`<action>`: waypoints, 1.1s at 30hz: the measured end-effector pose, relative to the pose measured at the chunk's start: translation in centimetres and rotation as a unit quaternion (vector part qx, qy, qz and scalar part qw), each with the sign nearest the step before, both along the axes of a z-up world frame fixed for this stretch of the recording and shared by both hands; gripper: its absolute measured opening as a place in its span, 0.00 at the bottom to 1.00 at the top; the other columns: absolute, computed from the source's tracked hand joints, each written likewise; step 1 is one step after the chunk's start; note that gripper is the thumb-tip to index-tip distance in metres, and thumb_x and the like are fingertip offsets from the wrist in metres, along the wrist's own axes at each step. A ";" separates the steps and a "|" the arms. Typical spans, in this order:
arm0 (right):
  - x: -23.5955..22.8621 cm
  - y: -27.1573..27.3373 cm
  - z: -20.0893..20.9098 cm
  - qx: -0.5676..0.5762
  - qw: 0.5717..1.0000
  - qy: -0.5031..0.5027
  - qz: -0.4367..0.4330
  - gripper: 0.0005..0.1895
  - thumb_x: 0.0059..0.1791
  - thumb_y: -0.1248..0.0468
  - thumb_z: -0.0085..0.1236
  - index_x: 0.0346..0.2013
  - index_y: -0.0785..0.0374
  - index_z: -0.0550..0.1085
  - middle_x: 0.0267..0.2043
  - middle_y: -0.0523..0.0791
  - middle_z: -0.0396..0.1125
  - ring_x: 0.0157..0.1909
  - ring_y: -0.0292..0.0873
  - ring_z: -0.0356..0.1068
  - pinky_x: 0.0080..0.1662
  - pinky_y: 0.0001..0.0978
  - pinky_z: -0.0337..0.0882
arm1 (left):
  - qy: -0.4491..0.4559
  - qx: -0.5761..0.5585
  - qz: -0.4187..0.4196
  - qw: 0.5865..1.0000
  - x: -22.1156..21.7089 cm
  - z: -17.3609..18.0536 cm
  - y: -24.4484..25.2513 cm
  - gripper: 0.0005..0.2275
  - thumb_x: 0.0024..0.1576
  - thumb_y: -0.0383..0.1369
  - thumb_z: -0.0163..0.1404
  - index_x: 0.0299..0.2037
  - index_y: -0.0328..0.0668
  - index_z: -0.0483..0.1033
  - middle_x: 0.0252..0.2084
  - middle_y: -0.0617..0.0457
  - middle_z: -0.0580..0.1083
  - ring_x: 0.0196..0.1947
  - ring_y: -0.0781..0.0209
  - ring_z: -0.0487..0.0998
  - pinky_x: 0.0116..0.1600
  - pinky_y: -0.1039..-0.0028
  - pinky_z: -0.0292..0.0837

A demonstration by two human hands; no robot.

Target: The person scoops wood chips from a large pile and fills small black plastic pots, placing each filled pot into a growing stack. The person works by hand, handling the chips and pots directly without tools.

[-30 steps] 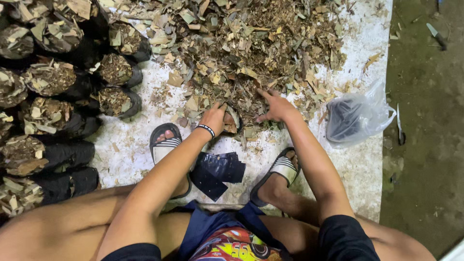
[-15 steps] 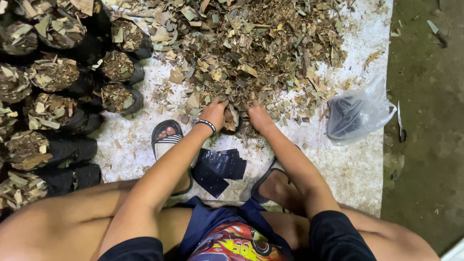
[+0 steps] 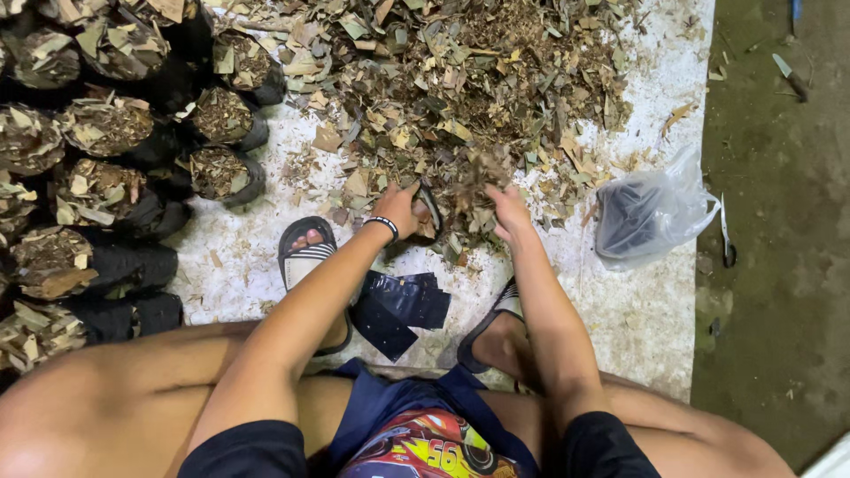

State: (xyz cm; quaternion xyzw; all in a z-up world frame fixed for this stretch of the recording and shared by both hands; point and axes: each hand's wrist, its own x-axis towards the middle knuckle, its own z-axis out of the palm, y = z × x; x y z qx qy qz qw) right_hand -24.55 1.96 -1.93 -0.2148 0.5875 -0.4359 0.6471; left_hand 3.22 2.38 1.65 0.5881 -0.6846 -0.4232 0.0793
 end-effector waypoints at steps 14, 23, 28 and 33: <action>10.9 3.3 2.0 -0.272 0.905 0.323 0.044 0.18 0.48 0.74 0.62 0.53 0.72 0.75 0.52 0.53 0.73 0.53 0.51 0.72 0.57 0.41 0.72 | 0.010 0.024 -0.019 0.999 -1.0 -6.4 -1.1 0.27 0.49 0.32 0.57 0.61 0.38 0.73 0.62 0.26 0.70 0.68 0.31 0.64 0.76 0.60 0.55; 9.3 4.7 5.7 -0.370 0.733 0.410 0.397 0.34 0.47 0.73 0.58 0.69 0.71 0.63 0.68 0.65 0.52 0.66 0.70 0.57 0.64 0.49 0.60 | 0.074 -0.029 0.008 0.997 0.0 -7.5 -0.8 0.30 0.46 0.30 0.58 0.63 0.43 0.69 0.57 0.29 0.69 0.60 0.30 0.68 0.66 0.58 0.65; 8.7 3.8 3.4 -0.371 0.640 0.480 0.472 0.15 0.50 0.66 0.52 0.50 0.66 0.76 0.66 0.54 0.66 0.64 0.57 0.66 0.65 0.45 0.69 | 0.039 0.007 -0.016 0.999 0.4 -5.7 -0.6 0.29 0.52 0.31 0.56 0.67 0.55 0.69 0.63 0.36 0.70 0.61 0.33 0.70 0.68 0.58 0.66; 9.9 1.9 -0.5 -0.352 0.528 0.574 0.517 0.09 0.45 0.66 0.54 0.36 0.65 0.80 0.46 0.51 0.74 0.51 0.56 0.71 0.52 0.46 0.75 | 0.007 0.021 -0.004 1.000 -0.7 -4.3 0.1 0.39 0.47 0.23 0.56 0.72 0.60 0.62 0.66 0.29 0.56 0.60 0.29 0.69 0.66 0.58 0.66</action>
